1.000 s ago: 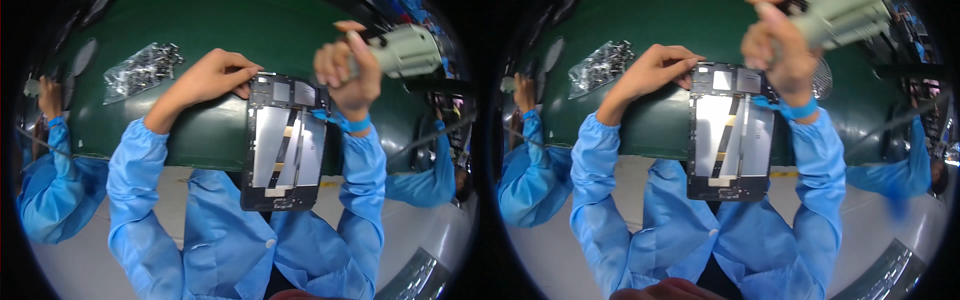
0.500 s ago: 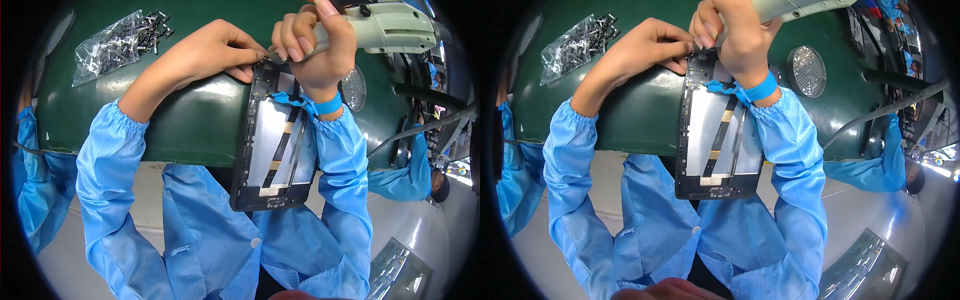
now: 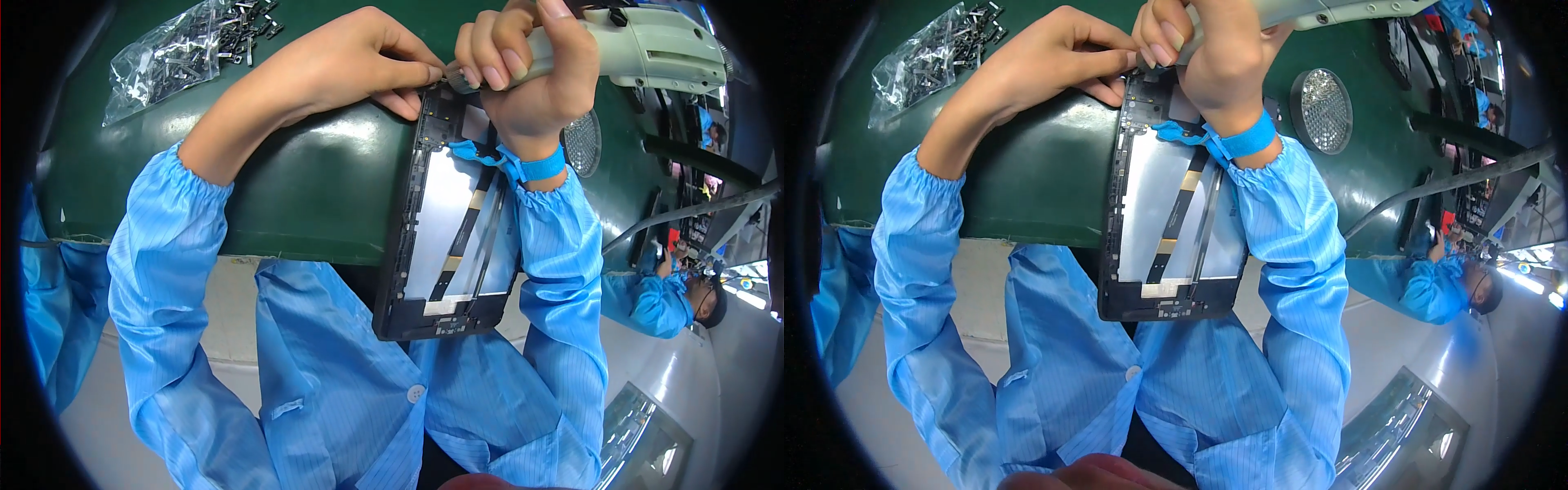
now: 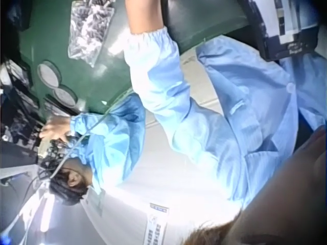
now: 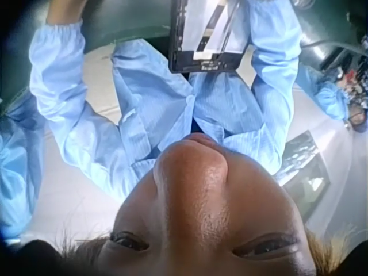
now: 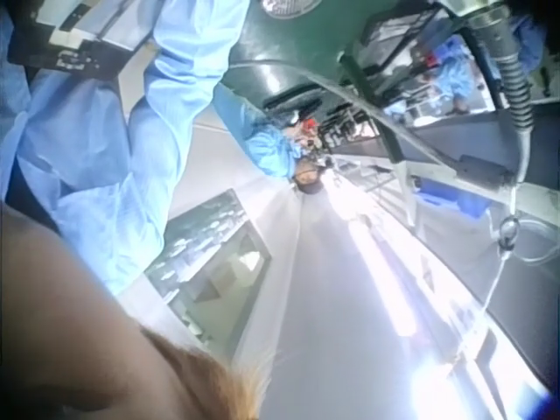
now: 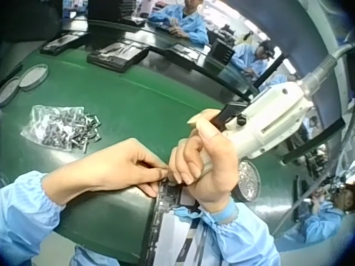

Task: The person assembles tablet devices by placing small metal brackets onto tablet frames, driving screws with an electric screwdriver, and placing the assembled devices onto a conveyor line.

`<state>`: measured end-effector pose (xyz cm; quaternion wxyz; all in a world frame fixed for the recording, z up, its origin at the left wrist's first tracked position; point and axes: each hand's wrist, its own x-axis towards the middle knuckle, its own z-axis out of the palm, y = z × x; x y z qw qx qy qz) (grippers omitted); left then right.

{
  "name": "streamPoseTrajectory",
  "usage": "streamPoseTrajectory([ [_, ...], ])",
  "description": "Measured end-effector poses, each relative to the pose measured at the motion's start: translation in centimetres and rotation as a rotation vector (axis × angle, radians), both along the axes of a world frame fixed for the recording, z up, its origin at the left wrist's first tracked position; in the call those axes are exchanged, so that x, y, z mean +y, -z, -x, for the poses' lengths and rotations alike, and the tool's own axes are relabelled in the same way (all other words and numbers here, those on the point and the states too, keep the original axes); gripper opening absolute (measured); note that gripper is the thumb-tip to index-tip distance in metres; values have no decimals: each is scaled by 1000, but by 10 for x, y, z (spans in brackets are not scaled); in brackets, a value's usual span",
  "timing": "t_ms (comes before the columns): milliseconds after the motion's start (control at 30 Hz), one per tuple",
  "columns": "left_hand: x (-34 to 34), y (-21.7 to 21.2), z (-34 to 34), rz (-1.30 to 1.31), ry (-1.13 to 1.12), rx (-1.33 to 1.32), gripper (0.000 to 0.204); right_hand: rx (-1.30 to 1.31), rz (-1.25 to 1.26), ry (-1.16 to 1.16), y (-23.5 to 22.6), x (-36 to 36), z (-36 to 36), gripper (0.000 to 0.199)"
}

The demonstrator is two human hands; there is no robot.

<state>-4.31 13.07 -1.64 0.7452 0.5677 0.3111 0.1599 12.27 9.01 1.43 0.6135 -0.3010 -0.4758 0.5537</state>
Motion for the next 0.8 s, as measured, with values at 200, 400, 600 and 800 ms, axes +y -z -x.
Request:
streamPoseTrajectory([
  [200,0,0,2,-18,4,8,26,51,-10,-24,3,2,1,19],
  [400,-1,-4,2,-22,-1,20,27,16,-44,6,1,0,3,21],
  [600,0,-1,2,-46,16,3,26,27,-54,10,0,-2,4,23],
  [800,-1,0,0,-43,-1,5,26,2,-54,23,0,-3,3,23],
])
